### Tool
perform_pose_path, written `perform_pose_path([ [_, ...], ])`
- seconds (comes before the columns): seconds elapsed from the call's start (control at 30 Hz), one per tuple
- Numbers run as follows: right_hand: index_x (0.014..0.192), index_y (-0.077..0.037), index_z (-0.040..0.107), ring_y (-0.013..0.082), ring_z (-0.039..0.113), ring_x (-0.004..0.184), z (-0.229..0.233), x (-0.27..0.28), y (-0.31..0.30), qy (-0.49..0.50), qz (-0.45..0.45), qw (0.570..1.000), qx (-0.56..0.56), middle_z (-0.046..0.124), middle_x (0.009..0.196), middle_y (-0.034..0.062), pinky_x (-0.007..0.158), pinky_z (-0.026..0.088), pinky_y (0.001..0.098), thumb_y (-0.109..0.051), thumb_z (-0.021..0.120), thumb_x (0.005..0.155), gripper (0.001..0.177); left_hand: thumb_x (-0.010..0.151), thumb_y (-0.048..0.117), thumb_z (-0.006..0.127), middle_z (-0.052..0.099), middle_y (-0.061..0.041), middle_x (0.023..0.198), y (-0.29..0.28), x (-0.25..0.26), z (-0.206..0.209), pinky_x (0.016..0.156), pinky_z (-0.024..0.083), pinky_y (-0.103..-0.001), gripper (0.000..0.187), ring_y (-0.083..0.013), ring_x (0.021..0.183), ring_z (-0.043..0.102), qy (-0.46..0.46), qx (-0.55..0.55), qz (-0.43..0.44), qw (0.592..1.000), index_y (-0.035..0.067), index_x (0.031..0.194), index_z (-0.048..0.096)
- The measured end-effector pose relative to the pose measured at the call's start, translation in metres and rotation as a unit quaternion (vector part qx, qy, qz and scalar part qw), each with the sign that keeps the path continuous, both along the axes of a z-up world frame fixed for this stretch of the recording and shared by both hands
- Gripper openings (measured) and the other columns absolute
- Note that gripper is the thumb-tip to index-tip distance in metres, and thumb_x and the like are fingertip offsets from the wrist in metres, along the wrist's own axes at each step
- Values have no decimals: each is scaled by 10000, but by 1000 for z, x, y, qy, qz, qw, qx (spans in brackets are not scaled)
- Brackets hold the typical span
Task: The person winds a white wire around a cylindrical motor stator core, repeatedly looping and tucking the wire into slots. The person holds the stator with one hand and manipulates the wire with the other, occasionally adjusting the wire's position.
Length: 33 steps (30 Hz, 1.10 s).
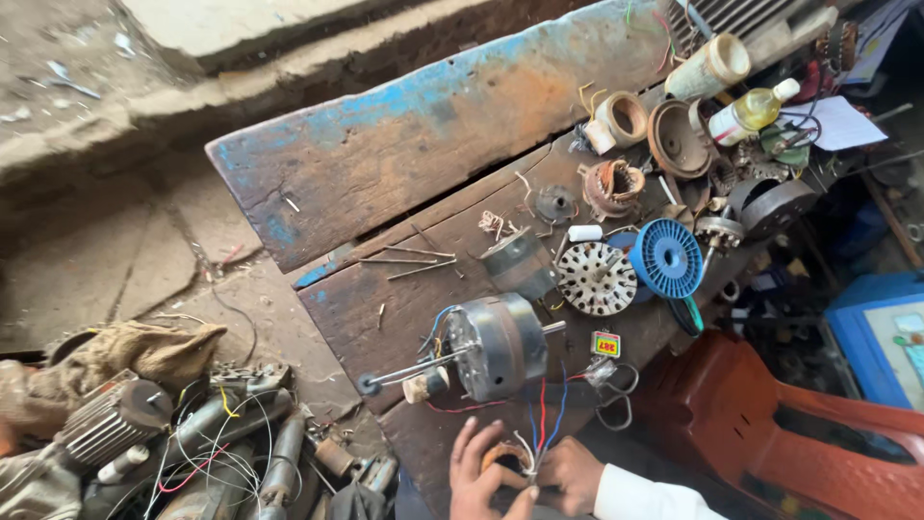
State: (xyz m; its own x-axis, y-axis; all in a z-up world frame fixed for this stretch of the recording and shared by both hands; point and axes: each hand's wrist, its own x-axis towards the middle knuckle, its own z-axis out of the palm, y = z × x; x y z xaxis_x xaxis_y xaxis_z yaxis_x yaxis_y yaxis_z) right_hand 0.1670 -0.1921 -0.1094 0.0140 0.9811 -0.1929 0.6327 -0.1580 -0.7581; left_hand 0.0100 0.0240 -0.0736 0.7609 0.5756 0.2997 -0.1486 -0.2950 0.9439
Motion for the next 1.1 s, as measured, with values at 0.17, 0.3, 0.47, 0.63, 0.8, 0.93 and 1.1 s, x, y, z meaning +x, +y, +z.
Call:
perform_pose_path([
  [0.17,759,-104,695,327,661,668,11,1,18,-22,12,998,61,679,767,105,593,524,453,-241,750,661,177,701,206,825,614,-127,1381,4,-12,52,1161,303,-592,210,-382,1385,457,50,169,35,984,171,880,719],
  [0.3,873,-77,727,313,684,738,33,-5,25,54,-67,992,87,697,852,101,627,557,416,-173,767,729,178,894,270,823,693,-55,1293,-15,-31,64,1159,340,-576,256,-284,1335,570,99,309,31,945,115,1076,731],
  [0.47,939,-48,743,288,664,870,62,-13,25,122,-77,978,152,695,923,106,736,542,394,-138,822,788,192,896,197,837,735,-40,1194,-39,-33,56,1172,379,-494,225,-264,1284,632,117,259,87,955,92,1071,739],
  [0.63,920,-55,755,296,609,901,80,-6,22,114,-21,973,200,658,931,85,782,513,400,-111,863,756,204,891,90,811,767,-34,1110,-49,-25,56,1191,391,-478,118,-247,1222,679,102,228,146,957,102,989,746],
  [0.8,965,-52,749,312,591,1061,113,1,31,213,-22,941,261,639,1163,143,973,477,399,-119,759,852,132,880,-4,755,768,-34,1069,-64,-18,55,1200,411,-503,125,-236,1164,704,100,198,190,956,102,934,718],
  [0.93,882,-10,673,269,628,1052,114,-3,38,524,-82,826,193,658,1038,142,1158,408,397,-262,633,1021,292,861,-35,733,751,-62,1040,-68,-13,50,1181,432,-528,129,-277,1128,697,66,198,210,955,75,895,676],
  [1.1,818,12,610,210,557,833,84,-15,33,637,-115,745,160,581,749,81,1012,447,402,-307,659,1064,406,819,-36,735,711,-88,978,-70,-7,42,1142,472,-537,147,-314,1060,670,36,228,223,947,54,844,621],
])
